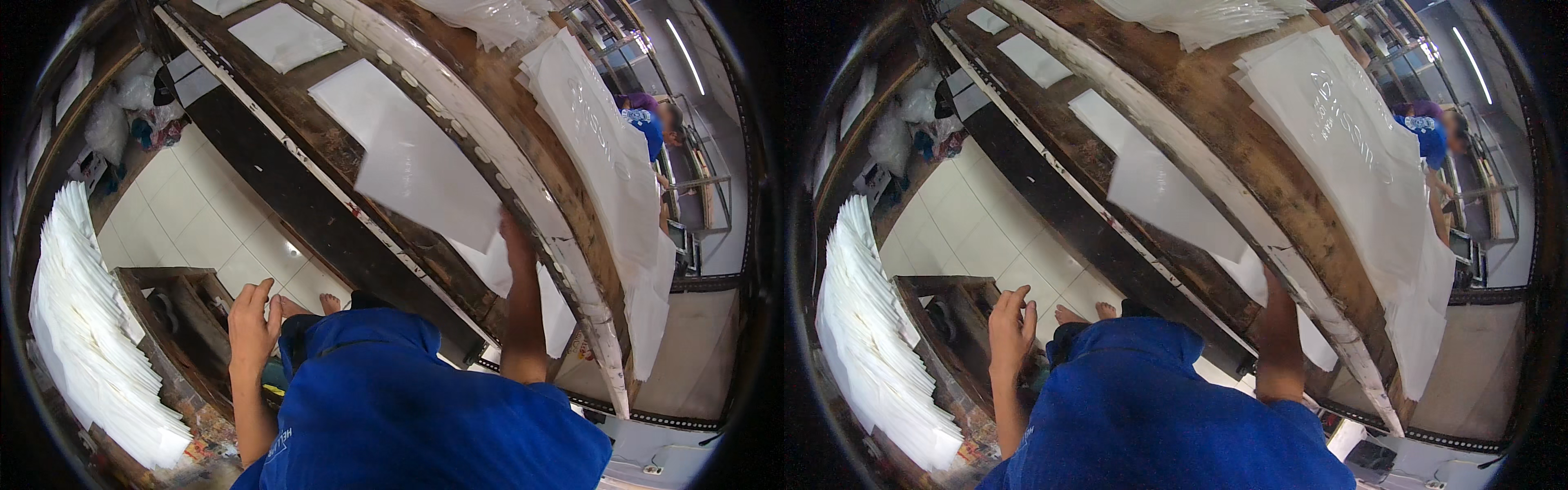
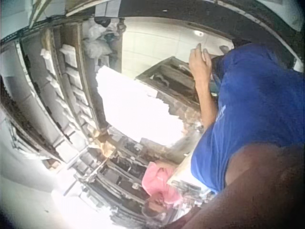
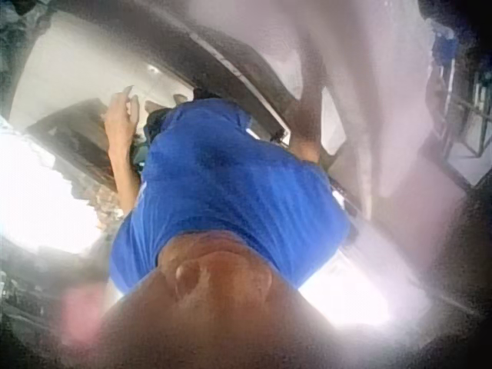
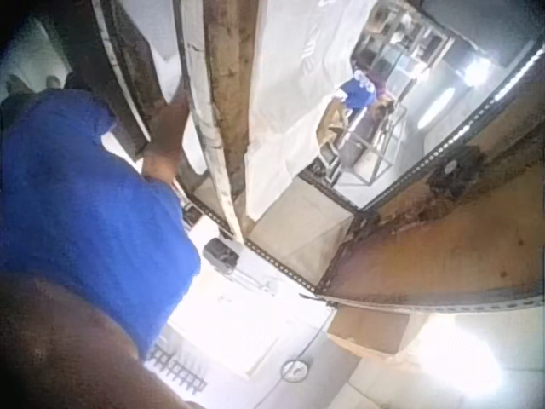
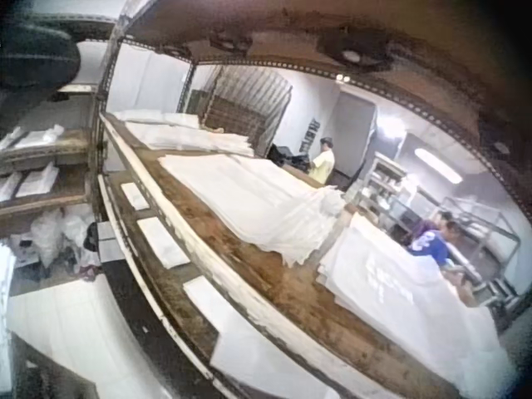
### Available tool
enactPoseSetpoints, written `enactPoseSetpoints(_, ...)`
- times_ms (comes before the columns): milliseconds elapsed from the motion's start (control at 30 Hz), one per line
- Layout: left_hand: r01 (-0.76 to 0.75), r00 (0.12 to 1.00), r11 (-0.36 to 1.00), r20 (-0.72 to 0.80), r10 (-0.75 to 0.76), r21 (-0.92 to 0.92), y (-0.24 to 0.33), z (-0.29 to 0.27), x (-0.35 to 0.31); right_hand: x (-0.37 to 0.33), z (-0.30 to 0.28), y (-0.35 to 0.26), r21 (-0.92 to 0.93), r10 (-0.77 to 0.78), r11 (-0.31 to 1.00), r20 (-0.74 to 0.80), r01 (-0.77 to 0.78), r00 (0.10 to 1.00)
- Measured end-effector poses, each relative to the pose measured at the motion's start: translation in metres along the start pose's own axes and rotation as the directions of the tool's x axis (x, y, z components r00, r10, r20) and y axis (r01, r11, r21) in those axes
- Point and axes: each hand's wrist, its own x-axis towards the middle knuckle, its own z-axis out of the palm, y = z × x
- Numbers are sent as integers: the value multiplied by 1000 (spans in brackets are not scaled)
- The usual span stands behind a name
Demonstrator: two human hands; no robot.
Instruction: The person repeatedly picks up white sheets of paper from a table and places them onto a nearby metal shelving unit. The person stacks the papers one by one on the shelves while another person works at a separate table in the background.
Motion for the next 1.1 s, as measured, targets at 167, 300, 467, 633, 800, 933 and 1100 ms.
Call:
enactPoseSetpoints(167, 38, 998, 999, 47, -38, 16, -7, 26, -2, 14, -119, 111, -453, 364, 831, 2, -324, 931)
enactPoseSetpoints(300, 29, 997, 1000, 71, -28, -6, 2, 45, -3, -17, -107, 71, -733, 383, 585, -127, -347, 915)
enactPoseSetpoints(467, 10, 994, 1000, 113, -9, -8, 20, 55, 0, -22, -122, 91, -761, 431, 534, -130, -369, 893)
enactPoseSetpoints(633, 14, 994, 1000, 109, -16, 13, 20, 57, 1, -22, -116, 74, -808, 563, 404, -149, -428, 813)
enactPoseSetpoints(800, 42, 992, 999, 117, -46, 30, 20, 57, -1, -10, -151, 140, -886, -98, 432, 141, 169, 985)
enactPoseSetpoints(933, 60, 993, 998, 102, -61, 20, 21, 59, -4, -3, -148, 115, -894, -417, 211, 283, 395, 864)
enactPoseSetpoints(1100, 58, 997, 997, 42, -60, 51, 23, 53, -10, 1, -77, 62, -708, -331, 633, 119, 314, 936)
